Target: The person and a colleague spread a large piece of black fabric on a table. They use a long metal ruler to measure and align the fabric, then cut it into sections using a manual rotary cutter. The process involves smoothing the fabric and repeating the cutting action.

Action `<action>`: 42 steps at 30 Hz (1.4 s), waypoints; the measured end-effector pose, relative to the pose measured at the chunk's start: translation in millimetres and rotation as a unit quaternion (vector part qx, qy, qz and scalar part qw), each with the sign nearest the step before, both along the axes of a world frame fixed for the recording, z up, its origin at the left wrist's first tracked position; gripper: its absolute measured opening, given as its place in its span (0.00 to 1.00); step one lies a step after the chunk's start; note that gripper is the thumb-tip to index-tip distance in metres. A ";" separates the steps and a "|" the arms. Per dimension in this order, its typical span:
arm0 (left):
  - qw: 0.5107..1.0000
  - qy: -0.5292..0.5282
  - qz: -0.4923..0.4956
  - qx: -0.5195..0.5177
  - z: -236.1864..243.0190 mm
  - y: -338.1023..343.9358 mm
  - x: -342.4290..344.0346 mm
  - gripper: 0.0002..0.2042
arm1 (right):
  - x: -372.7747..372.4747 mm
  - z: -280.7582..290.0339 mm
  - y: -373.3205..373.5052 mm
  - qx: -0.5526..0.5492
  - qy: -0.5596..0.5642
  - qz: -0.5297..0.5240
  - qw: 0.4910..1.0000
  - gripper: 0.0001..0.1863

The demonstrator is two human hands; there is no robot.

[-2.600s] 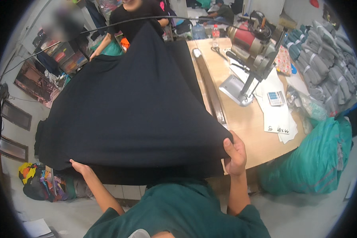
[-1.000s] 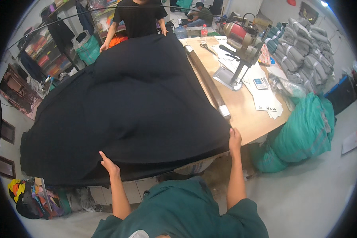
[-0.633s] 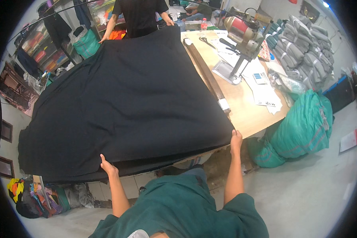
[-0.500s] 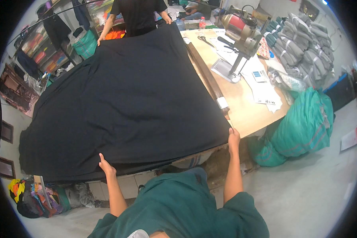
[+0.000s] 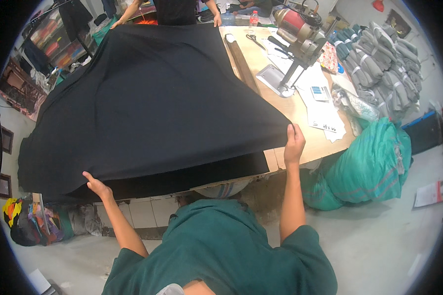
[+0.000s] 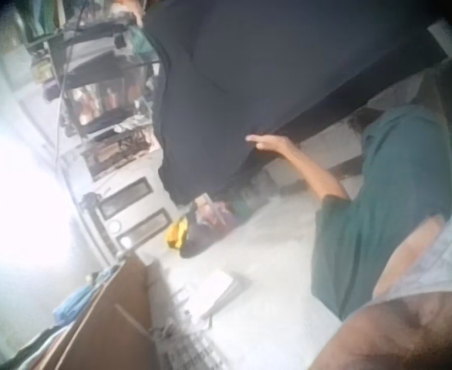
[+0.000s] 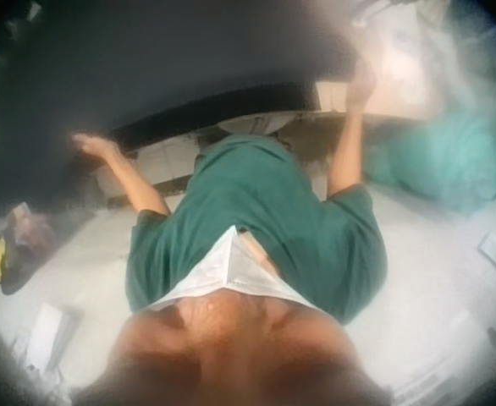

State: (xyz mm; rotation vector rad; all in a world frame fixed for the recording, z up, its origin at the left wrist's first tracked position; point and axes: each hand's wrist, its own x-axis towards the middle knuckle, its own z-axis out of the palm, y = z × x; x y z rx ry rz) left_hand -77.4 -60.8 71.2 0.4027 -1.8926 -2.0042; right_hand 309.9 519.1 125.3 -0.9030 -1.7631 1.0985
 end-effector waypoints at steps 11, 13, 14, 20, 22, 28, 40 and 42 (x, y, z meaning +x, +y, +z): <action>0.962 -0.249 0.071 -0.086 -136.5 -52.3 51.0 0.29 | 51.0 -136.1 -54.3 -0.125 -0.237 -0.093 0.959 0.17; 0.961 -0.266 0.034 -0.072 -145.8 -53.4 51.9 0.28 | 55.5 -155.3 -50.3 -0.130 -0.265 -0.102 0.950 0.18; 0.959 -0.274 0.019 -0.065 -146.3 -54.1 53.5 0.27 | 57.5 -162.1 -49.5 -0.122 -0.267 -0.095 0.951 0.18; 0.958 -0.266 -0.032 -0.106 -146.3 -55.5 49.2 0.27 | 69.9 -186.8 -43.2 -0.135 -0.284 -0.064 0.947 0.19; 0.960 -0.252 -0.012 -0.118 -143.4 -50.8 52.9 0.27 | 67.7 -176.7 -49.0 -0.188 -0.283 -0.074 0.938 0.21; 0.963 -0.234 -0.024 -0.130 -135.4 -47.1 62.6 0.26 | 60.2 -146.6 -58.7 -0.259 -0.205 -0.033 0.943 0.19; 0.986 -0.158 -0.003 -0.047 -91.2 -51.3 45.9 0.25 | 49.7 -131.9 -31.9 -0.182 -0.225 -0.030 0.957 0.20; 0.981 -0.188 0.002 -0.056 -103.4 -58.7 48.5 0.24 | 56.6 -137.9 -30.3 -0.168 -0.275 -0.047 0.945 0.21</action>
